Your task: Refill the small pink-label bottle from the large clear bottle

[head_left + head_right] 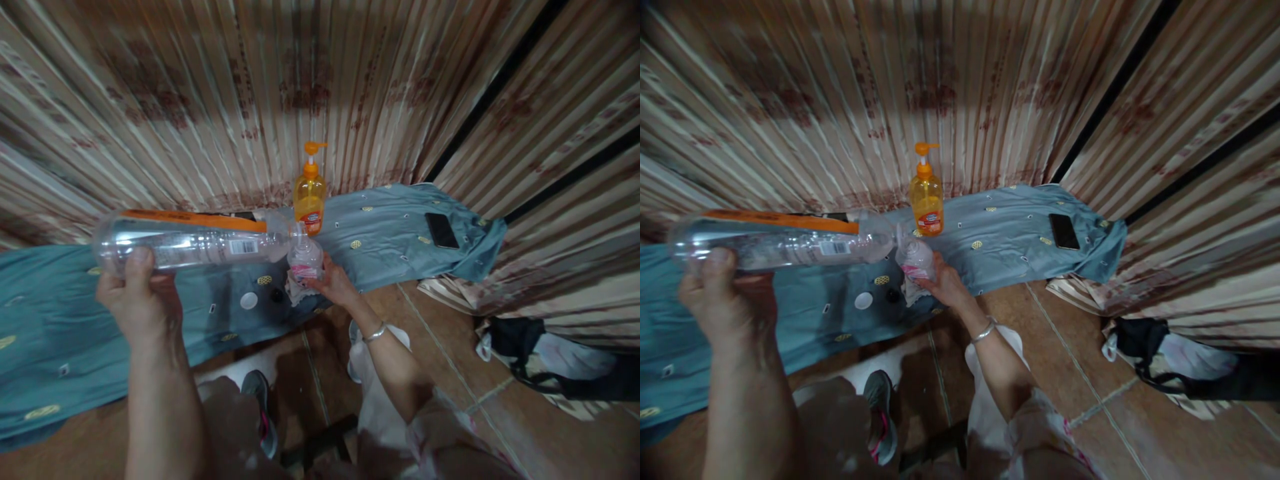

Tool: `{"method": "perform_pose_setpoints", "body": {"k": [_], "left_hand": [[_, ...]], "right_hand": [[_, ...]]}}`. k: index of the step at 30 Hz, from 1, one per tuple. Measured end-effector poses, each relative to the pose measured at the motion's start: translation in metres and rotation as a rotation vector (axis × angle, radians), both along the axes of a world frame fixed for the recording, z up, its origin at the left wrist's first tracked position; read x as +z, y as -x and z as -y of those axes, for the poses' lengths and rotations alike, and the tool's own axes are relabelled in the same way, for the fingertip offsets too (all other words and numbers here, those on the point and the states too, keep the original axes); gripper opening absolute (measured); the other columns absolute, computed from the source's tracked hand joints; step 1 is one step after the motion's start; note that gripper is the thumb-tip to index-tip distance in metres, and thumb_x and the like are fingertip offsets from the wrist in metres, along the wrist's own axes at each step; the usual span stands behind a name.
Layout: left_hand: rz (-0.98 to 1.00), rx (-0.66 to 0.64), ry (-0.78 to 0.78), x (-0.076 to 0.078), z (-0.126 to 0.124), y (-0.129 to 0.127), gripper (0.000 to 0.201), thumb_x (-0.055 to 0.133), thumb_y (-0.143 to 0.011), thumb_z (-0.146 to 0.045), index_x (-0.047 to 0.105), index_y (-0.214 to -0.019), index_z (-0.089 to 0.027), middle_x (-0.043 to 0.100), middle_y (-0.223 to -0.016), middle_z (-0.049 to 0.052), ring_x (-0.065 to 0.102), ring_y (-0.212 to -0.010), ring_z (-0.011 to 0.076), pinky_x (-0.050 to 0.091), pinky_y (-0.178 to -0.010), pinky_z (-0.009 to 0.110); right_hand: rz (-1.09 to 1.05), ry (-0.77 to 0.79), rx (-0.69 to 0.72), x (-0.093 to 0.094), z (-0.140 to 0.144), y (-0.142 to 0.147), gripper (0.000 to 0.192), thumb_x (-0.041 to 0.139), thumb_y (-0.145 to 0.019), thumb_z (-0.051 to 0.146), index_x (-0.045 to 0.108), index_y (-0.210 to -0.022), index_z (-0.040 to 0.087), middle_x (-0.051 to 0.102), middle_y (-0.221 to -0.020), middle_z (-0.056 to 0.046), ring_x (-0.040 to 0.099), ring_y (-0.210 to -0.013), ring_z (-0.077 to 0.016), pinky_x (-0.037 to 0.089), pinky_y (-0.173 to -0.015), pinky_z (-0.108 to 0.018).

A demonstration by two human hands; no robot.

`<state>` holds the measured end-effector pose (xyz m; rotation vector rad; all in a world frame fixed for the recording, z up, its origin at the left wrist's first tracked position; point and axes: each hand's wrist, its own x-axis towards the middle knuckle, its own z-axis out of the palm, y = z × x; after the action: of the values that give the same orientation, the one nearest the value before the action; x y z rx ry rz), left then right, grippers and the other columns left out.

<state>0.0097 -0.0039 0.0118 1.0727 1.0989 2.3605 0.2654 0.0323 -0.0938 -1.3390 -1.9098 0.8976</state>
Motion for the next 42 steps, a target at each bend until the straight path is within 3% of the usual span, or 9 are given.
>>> {"method": "perform_pose_setpoints", "body": {"k": [23,42], "left_hand": [[-0.076,0.009,0.026,0.0036,0.0008,-0.0031,0.025,0.066,-0.058,-0.027,0.066,-0.082,-0.018,0.062,-0.077,0.001,0.062,-0.084,0.0196,0.046,-0.093,0.048],[-0.002,-0.029,-0.037,0.0014,-0.0019,-0.0013,0.021,0.07,-0.056,-0.021,0.067,-0.076,-0.015,0.062,-0.074,0.001,0.062,-0.077,0.016,0.048,-0.088,0.041]], "right_hand": [[0.015,0.0,0.005,0.0024,0.0008,0.0011,0.06,0.065,-0.074,0.037,0.038,-0.124,0.016,0.065,-0.1,-0.006,0.063,-0.084,-0.0209,0.048,-0.072,-0.03],[0.007,0.009,-0.014,0.0023,0.0012,0.0016,0.061,0.068,-0.071,0.036,0.041,-0.122,0.015,0.065,-0.099,-0.007,0.063,-0.086,-0.0215,0.048,-0.071,-0.03]]}}
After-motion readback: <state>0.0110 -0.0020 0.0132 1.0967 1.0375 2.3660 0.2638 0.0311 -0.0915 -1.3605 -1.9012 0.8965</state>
